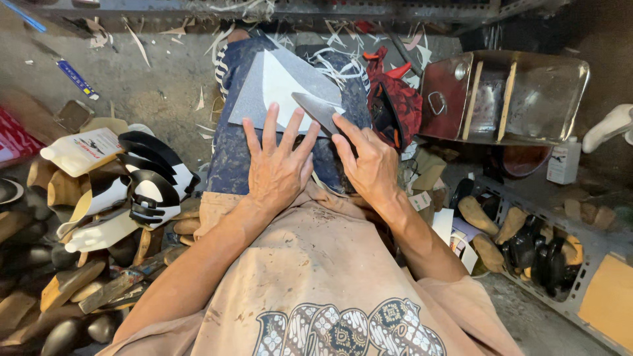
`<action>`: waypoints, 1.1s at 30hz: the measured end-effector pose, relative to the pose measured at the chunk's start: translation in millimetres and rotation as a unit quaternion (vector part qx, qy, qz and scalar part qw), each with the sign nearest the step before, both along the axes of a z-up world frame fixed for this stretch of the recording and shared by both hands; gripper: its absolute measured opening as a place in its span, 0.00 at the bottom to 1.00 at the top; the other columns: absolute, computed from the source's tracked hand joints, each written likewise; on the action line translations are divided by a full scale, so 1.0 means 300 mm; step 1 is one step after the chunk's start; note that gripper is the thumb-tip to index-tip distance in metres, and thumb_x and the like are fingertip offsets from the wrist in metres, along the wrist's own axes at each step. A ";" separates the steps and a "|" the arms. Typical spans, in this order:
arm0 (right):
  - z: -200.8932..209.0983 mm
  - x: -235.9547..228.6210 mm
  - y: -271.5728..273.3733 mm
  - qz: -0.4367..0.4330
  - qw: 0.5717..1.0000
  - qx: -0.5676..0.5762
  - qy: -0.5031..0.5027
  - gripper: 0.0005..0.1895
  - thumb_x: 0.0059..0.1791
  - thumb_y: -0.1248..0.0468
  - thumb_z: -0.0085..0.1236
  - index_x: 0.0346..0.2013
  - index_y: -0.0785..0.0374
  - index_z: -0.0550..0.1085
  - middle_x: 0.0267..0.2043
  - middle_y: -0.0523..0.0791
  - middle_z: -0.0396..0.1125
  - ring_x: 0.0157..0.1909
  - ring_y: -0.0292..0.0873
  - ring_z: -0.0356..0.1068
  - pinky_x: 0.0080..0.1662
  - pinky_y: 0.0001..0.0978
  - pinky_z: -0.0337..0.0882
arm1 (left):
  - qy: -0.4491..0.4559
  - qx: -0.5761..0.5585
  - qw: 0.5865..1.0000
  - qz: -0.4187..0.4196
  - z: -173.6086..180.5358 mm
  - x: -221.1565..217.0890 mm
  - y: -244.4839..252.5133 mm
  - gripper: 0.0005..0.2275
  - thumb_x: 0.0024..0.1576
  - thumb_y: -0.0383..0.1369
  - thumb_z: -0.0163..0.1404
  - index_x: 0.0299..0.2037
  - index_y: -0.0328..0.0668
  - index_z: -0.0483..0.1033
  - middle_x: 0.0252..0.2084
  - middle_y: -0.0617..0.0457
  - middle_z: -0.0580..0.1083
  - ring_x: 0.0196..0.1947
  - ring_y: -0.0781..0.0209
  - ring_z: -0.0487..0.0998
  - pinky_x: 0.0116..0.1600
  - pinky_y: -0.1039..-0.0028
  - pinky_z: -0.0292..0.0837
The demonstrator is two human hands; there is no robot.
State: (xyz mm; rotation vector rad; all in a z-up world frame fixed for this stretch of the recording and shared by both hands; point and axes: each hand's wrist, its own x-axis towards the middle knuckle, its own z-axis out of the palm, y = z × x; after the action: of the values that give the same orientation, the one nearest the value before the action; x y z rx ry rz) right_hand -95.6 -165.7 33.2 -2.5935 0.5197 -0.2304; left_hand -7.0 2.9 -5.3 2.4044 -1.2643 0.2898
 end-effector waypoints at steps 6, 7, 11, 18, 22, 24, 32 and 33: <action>-0.028 0.070 0.022 0.013 0.999 0.004 -0.034 0.15 0.56 0.52 0.53 0.58 0.40 0.76 0.24 0.45 0.64 0.28 0.56 0.73 0.30 0.48 0.73 | -0.010 -0.016 1.000 -0.003 0.000 0.013 -0.005 0.17 0.59 0.36 0.49 0.58 0.51 0.77 0.64 0.43 0.70 0.70 0.29 0.60 0.66 0.25 0.47; -0.026 0.069 0.021 0.014 0.999 0.005 -0.030 0.15 0.57 0.52 0.52 0.58 0.40 0.76 0.24 0.45 0.63 0.28 0.56 0.72 0.29 0.48 0.72 | -0.006 -0.010 1.000 -0.008 -0.002 0.016 0.000 0.18 0.60 0.36 0.47 0.60 0.52 0.76 0.65 0.44 0.70 0.70 0.31 0.61 0.67 0.27 0.47; -0.009 0.017 0.003 0.014 1.000 0.009 -0.004 0.16 0.57 0.51 0.52 0.59 0.40 0.76 0.24 0.45 0.62 0.28 0.56 0.72 0.29 0.47 0.72 | 0.018 0.002 0.999 -0.032 -0.033 -0.019 0.007 0.21 0.59 0.35 0.46 0.64 0.55 0.72 0.66 0.49 0.69 0.69 0.40 0.64 0.69 0.32 0.50; -0.038 0.051 -0.014 0.023 1.000 -0.003 -0.008 0.16 0.56 0.50 0.52 0.58 0.38 0.76 0.24 0.43 0.63 0.28 0.53 0.73 0.30 0.45 0.72 | 0.016 -0.008 1.000 -0.023 0.010 0.005 -0.009 0.20 0.59 0.34 0.47 0.63 0.53 0.74 0.65 0.47 0.70 0.70 0.33 0.61 0.68 0.29 0.45; -0.031 0.083 -0.005 0.035 0.999 0.004 -0.017 0.16 0.56 0.51 0.52 0.59 0.37 0.75 0.24 0.44 0.62 0.28 0.55 0.72 0.29 0.45 0.72 | 0.005 -0.009 1.000 -0.023 0.005 0.003 -0.006 0.18 0.58 0.34 0.46 0.60 0.52 0.75 0.66 0.48 0.70 0.71 0.33 0.60 0.69 0.29 0.46; -0.034 0.077 0.000 0.038 0.999 0.009 -0.013 0.16 0.57 0.51 0.52 0.59 0.37 0.75 0.24 0.44 0.62 0.28 0.55 0.72 0.29 0.46 0.72 | 0.008 -0.006 1.000 -0.020 0.006 -0.005 0.000 0.19 0.58 0.34 0.46 0.60 0.52 0.75 0.66 0.48 0.70 0.71 0.33 0.60 0.69 0.29 0.46; -0.030 0.143 0.023 0.047 0.999 -0.001 -0.015 0.15 0.57 0.51 0.51 0.58 0.40 0.76 0.24 0.46 0.63 0.27 0.58 0.72 0.29 0.49 0.72 | 0.001 -0.002 1.000 -0.026 -0.024 -0.018 0.000 0.18 0.58 0.35 0.46 0.59 0.50 0.75 0.65 0.47 0.69 0.71 0.33 0.60 0.69 0.32 0.49; -0.033 0.158 0.016 0.046 0.999 -0.003 -0.021 0.15 0.57 0.51 0.51 0.58 0.40 0.76 0.24 0.46 0.63 0.27 0.58 0.72 0.29 0.49 0.72 | -0.006 -0.003 1.000 -0.026 -0.027 0.001 -0.007 0.18 0.58 0.35 0.46 0.59 0.50 0.75 0.65 0.47 0.69 0.71 0.33 0.60 0.69 0.32 0.49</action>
State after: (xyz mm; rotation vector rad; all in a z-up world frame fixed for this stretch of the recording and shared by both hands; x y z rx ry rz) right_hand -48.3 -161.0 23.3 -2.6042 0.3836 -0.2561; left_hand -6.7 0.8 -13.4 2.3630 -1.3272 0.2920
